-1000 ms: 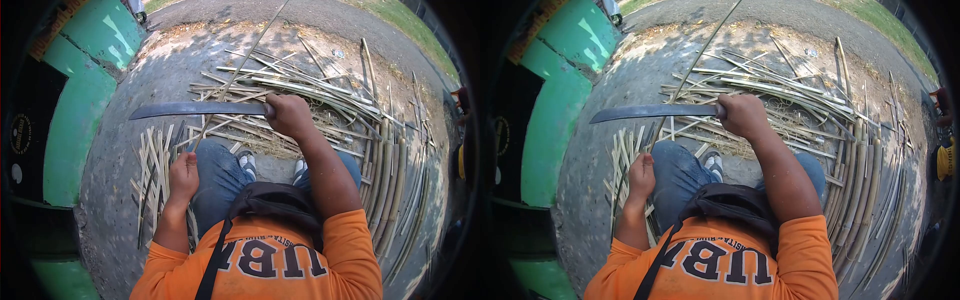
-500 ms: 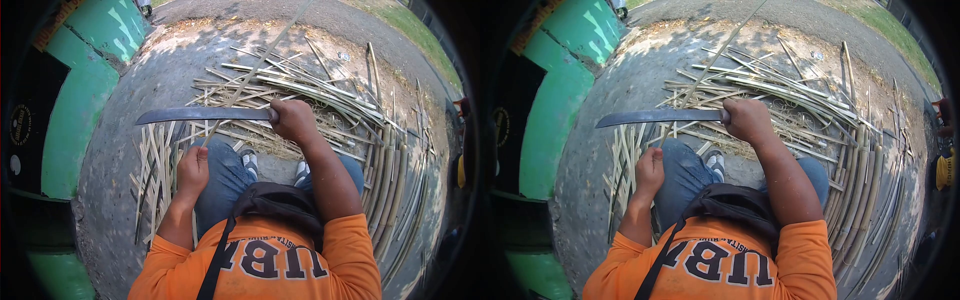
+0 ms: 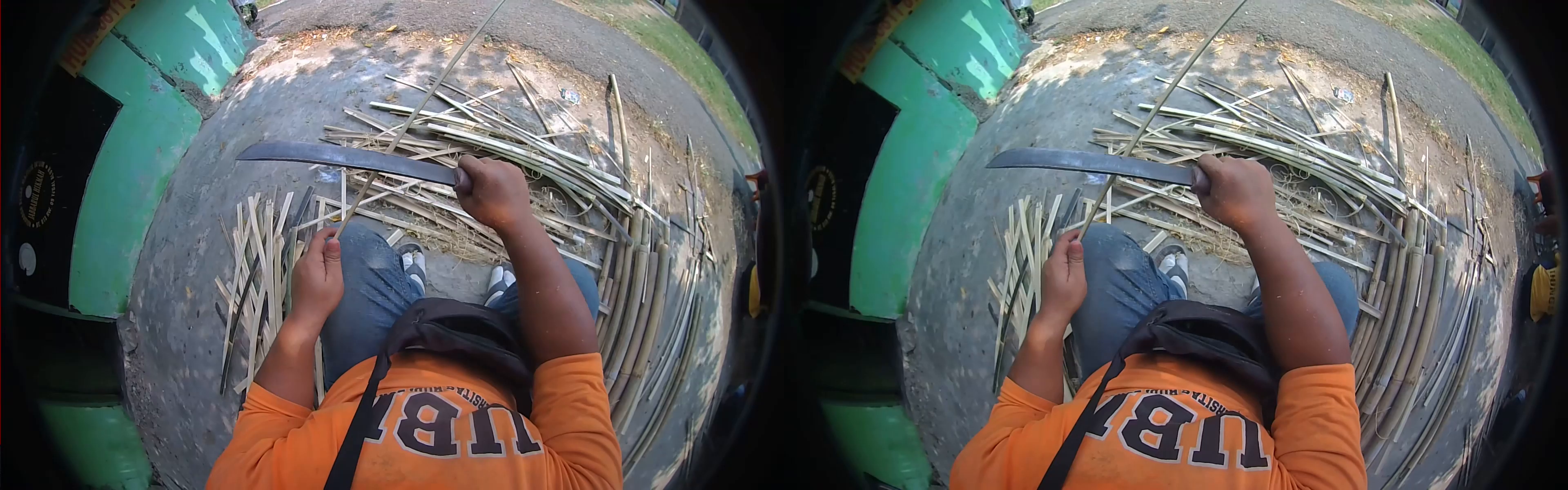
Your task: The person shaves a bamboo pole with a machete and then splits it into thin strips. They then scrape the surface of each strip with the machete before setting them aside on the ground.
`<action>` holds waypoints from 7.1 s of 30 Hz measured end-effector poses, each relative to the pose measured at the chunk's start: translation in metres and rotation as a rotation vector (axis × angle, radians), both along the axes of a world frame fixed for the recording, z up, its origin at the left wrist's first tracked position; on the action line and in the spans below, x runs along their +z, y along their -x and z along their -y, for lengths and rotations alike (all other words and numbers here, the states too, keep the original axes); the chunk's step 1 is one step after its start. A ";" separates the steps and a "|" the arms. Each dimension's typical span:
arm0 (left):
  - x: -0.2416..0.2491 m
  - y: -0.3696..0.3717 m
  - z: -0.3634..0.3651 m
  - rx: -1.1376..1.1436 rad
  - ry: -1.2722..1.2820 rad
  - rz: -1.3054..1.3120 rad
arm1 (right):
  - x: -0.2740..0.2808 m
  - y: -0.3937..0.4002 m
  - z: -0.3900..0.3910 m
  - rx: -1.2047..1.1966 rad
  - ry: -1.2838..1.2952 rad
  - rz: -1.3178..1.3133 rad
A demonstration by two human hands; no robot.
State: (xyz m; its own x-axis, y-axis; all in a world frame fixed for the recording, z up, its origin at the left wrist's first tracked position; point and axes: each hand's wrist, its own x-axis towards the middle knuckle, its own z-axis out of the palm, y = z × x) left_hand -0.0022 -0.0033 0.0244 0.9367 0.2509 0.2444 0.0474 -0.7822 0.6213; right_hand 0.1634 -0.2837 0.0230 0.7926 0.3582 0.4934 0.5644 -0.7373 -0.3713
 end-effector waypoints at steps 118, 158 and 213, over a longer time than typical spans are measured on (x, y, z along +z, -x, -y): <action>-0.050 0.140 -0.025 0.087 -0.008 -0.371 | -0.053 0.033 -0.047 0.292 0.222 -0.231; -0.058 0.142 -0.025 0.090 -0.057 -0.328 | -0.057 0.018 -0.052 0.221 0.245 -0.233; -0.063 0.141 -0.026 0.110 -0.084 -0.291 | -0.054 0.003 -0.040 0.107 0.282 -0.275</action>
